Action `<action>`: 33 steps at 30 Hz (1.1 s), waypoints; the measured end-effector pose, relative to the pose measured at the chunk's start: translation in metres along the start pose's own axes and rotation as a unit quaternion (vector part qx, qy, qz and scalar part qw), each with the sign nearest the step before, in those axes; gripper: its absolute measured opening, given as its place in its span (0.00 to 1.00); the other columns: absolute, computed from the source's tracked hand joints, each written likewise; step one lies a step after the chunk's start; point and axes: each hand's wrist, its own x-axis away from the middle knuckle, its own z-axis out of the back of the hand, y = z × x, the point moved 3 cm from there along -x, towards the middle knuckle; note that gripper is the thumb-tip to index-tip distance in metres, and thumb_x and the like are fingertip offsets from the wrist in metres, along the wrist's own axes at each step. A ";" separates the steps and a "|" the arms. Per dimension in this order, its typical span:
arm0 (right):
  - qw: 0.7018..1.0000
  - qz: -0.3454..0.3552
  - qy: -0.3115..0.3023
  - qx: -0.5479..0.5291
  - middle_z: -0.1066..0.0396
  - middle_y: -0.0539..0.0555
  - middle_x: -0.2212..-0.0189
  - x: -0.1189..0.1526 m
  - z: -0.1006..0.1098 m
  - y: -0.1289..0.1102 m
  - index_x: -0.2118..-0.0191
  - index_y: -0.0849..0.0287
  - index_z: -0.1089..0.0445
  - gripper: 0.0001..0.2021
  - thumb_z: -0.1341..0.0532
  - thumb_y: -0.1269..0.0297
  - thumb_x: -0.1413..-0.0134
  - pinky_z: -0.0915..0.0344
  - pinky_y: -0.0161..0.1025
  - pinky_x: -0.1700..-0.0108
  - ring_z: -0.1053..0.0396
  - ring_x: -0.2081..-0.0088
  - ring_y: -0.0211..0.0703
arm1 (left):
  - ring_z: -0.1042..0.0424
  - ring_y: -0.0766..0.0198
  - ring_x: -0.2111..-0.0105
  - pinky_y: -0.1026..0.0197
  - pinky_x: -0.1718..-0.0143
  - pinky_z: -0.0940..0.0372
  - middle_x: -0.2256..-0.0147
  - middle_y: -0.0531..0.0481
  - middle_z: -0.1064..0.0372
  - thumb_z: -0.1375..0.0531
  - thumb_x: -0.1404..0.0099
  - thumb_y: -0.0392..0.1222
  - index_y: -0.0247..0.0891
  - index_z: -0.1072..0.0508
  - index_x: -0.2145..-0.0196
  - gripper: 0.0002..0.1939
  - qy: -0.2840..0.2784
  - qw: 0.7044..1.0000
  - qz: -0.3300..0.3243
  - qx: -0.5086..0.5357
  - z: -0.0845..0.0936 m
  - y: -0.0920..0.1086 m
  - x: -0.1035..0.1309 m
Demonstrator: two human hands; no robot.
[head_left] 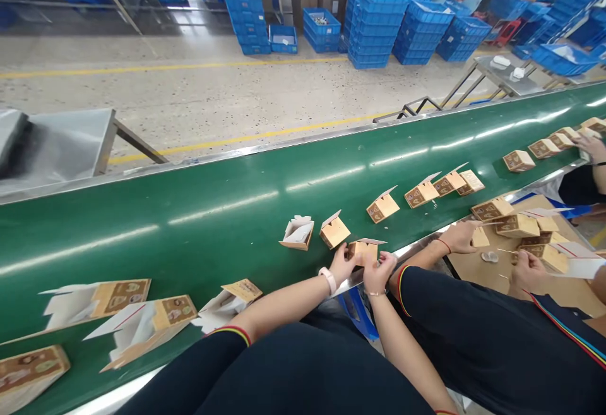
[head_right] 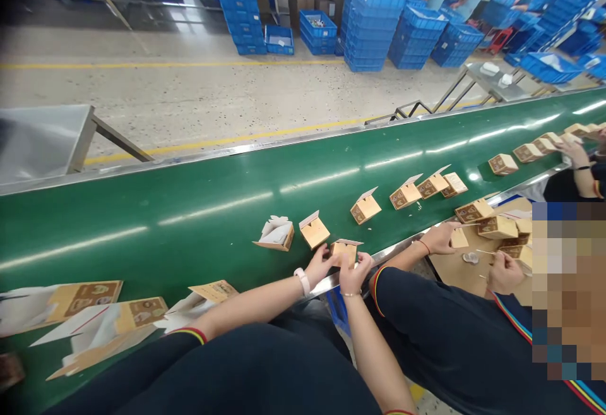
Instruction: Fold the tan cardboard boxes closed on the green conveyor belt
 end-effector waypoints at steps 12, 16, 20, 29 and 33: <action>0.901 0.272 -0.338 0.020 0.43 0.65 0.44 -0.006 -0.087 -0.115 0.41 0.60 0.47 0.26 0.48 0.71 0.48 0.33 0.47 0.55 0.34 0.54 0.49 | 0.36 0.53 0.54 0.47 0.51 0.39 0.56 0.44 0.40 0.29 0.60 0.47 0.37 0.40 0.56 0.36 0.302 0.922 -0.175 -0.165 0.095 0.021 0.026; 0.831 0.274 -0.410 0.256 0.33 0.64 0.53 -0.043 -0.119 -0.158 0.50 0.61 0.37 0.18 0.46 0.75 0.48 0.34 0.44 0.56 0.31 0.54 0.52 | 0.39 0.49 0.49 0.43 0.47 0.41 0.54 0.42 0.44 0.28 0.61 0.44 0.37 0.44 0.53 0.41 0.332 0.921 -0.134 -0.151 0.086 0.022 -0.001; 0.803 0.224 -0.439 0.336 0.27 0.60 0.67 -0.055 -0.117 -0.171 0.57 0.62 0.34 0.12 0.44 0.76 0.48 0.36 0.41 0.63 0.27 0.64 0.51 | 0.36 0.53 0.53 0.43 0.49 0.40 0.55 0.44 0.44 0.31 0.54 0.43 0.39 0.43 0.54 0.34 0.356 0.916 -0.142 -0.115 0.098 0.008 0.002; 0.858 0.192 -0.424 0.215 0.26 0.54 0.68 -0.037 -0.084 -0.132 0.55 0.58 0.32 0.13 0.43 0.62 0.46 0.36 0.38 0.64 0.27 0.65 0.46 | 0.32 0.61 0.68 0.52 0.61 0.34 0.71 0.52 0.36 0.40 0.48 0.39 0.39 0.35 0.70 0.07 0.170 0.973 -0.115 -0.106 0.090 -0.019 0.027; 0.831 0.222 -0.436 0.265 0.25 0.58 0.70 -0.036 -0.089 -0.122 0.64 0.58 0.30 0.07 0.41 0.63 0.49 0.36 0.40 0.65 0.27 0.66 0.51 | 0.31 0.59 0.67 0.51 0.61 0.33 0.70 0.51 0.34 0.39 0.48 0.40 0.38 0.33 0.68 0.09 0.147 0.969 -0.137 -0.144 0.080 -0.010 0.029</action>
